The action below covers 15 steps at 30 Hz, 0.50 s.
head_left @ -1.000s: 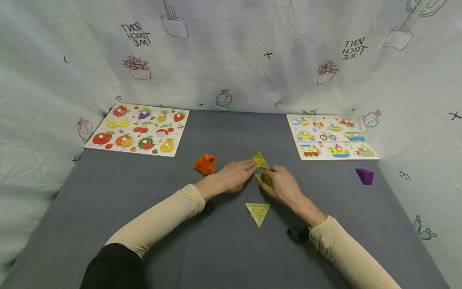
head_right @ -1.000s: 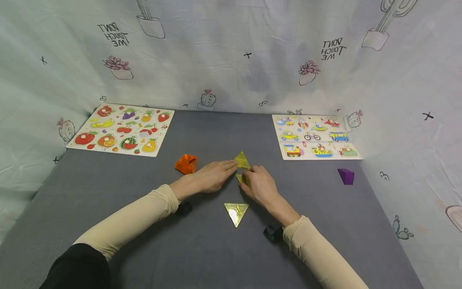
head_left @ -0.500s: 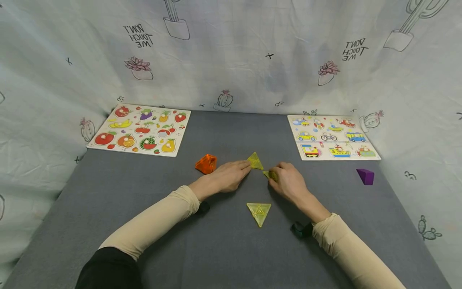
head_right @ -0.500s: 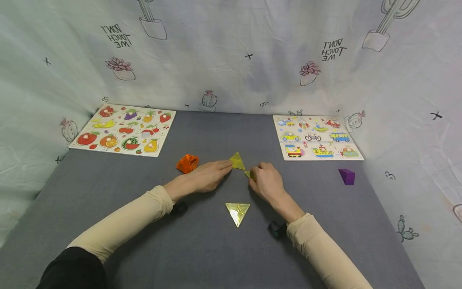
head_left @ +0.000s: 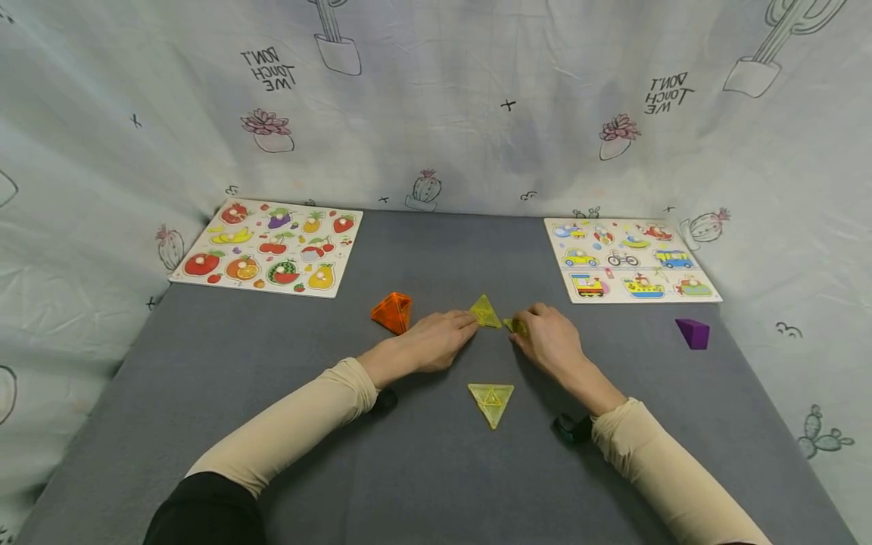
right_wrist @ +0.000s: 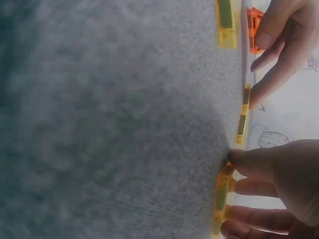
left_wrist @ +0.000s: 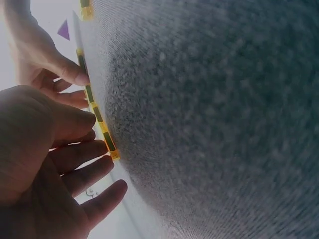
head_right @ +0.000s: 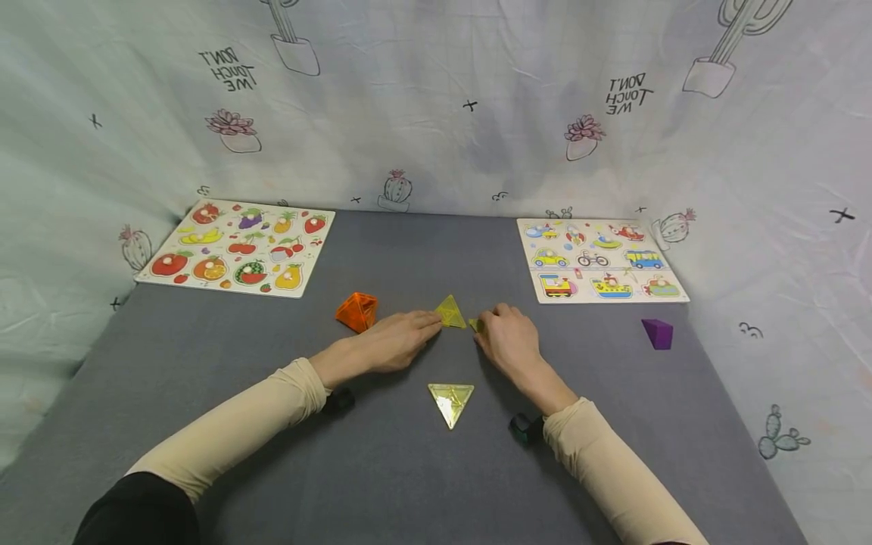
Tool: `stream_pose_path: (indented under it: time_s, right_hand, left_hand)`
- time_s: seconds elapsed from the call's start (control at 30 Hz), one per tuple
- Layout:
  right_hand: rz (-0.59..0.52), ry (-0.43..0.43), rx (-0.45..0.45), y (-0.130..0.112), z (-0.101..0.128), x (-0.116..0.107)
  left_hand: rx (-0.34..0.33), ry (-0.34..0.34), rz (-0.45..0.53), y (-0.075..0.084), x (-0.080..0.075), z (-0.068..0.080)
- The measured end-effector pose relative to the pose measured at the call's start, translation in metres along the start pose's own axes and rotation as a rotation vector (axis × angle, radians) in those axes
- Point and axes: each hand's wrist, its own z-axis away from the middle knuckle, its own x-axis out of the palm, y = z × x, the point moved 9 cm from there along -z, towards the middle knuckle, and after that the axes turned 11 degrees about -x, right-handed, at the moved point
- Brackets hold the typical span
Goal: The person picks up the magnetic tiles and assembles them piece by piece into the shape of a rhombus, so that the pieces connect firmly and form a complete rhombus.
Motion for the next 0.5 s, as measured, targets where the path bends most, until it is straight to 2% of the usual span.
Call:
stream_pose_path:
  time_s: [0.27, 0.5]
  right_hand:
    - [-0.029, 0.066, 0.022, 0.004, 0.000, -0.006]
    - [-0.189, 0.142, 0.125, 0.022, 0.005, -0.008]
  left_hand:
    - [-0.026, -0.021, -0.003, -0.001, 0.005, 0.000]
    - [0.006, -0.011, 0.009, 0.001, 0.006, 0.001]
